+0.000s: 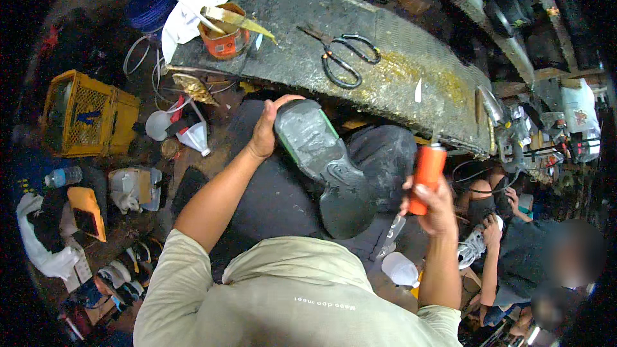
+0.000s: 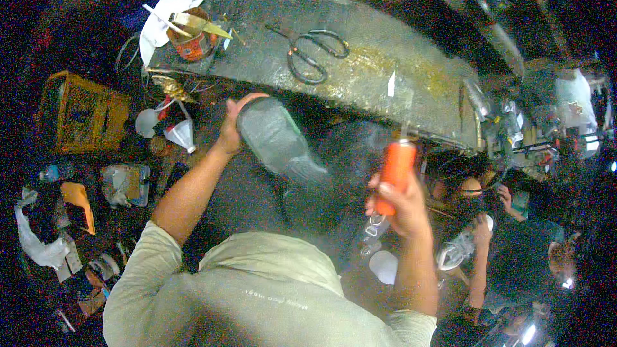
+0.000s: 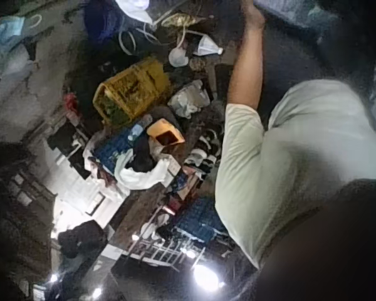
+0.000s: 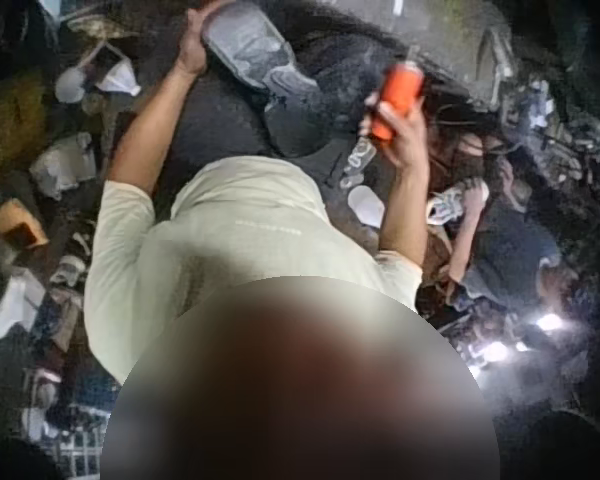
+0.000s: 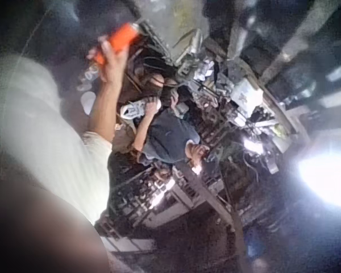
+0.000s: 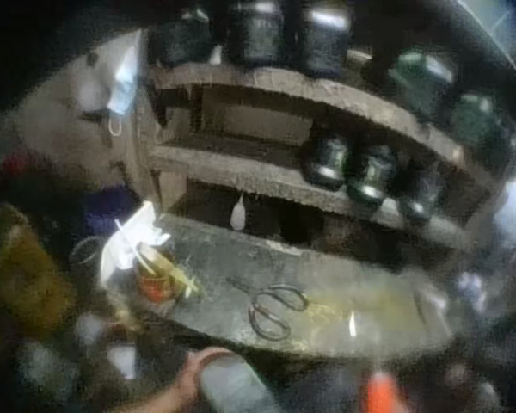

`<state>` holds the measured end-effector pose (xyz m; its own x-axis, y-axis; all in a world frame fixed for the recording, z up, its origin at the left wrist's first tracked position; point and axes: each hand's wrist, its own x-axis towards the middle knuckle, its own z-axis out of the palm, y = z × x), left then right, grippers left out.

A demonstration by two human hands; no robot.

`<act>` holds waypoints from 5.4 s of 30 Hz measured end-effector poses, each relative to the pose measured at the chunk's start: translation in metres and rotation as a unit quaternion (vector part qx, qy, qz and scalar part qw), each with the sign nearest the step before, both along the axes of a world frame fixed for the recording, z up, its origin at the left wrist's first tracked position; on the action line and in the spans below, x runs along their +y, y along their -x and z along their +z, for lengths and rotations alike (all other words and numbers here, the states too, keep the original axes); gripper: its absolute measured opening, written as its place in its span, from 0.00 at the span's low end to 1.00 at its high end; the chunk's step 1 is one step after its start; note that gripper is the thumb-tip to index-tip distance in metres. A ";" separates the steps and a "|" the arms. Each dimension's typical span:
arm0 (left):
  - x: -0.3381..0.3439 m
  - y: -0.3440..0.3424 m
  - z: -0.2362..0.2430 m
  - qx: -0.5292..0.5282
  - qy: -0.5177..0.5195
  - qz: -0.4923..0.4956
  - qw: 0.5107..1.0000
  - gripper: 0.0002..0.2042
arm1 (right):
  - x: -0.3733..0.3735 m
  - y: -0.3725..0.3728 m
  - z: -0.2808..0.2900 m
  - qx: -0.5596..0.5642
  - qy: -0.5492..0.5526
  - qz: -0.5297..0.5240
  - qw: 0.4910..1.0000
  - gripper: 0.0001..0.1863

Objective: The person applies a dark substance to the sole of a black and green sneaker using a brush, then uses a small tool to scrape or smooth the sole. They work on the shoe while seated, turning it to access different areas of the sole.

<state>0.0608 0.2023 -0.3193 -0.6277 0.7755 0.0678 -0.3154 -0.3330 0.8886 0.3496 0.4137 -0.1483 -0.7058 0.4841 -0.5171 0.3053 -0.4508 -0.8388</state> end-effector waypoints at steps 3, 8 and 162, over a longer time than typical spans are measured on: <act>0.000 0.002 -0.008 0.026 0.031 0.003 0.999 0.44 | -0.005 -0.002 -0.020 -0.001 0.003 -0.029 1.000 0.24; 0.005 0.008 -0.023 0.007 0.021 -0.048 0.999 0.48 | 0.032 0.022 -0.020 -0.021 -0.185 -0.023 0.982 0.30; -0.012 0.027 -0.013 -0.196 -0.032 0.011 0.980 0.41 | -0.011 0.216 0.013 0.165 -0.209 0.035 0.963 0.11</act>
<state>0.0336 0.1907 -0.3318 -0.6324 0.7631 -0.1331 -0.6197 -0.3954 0.6779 0.1336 0.4023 -0.1351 -0.8368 0.5467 -0.0295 0.0081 -0.0415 -0.9991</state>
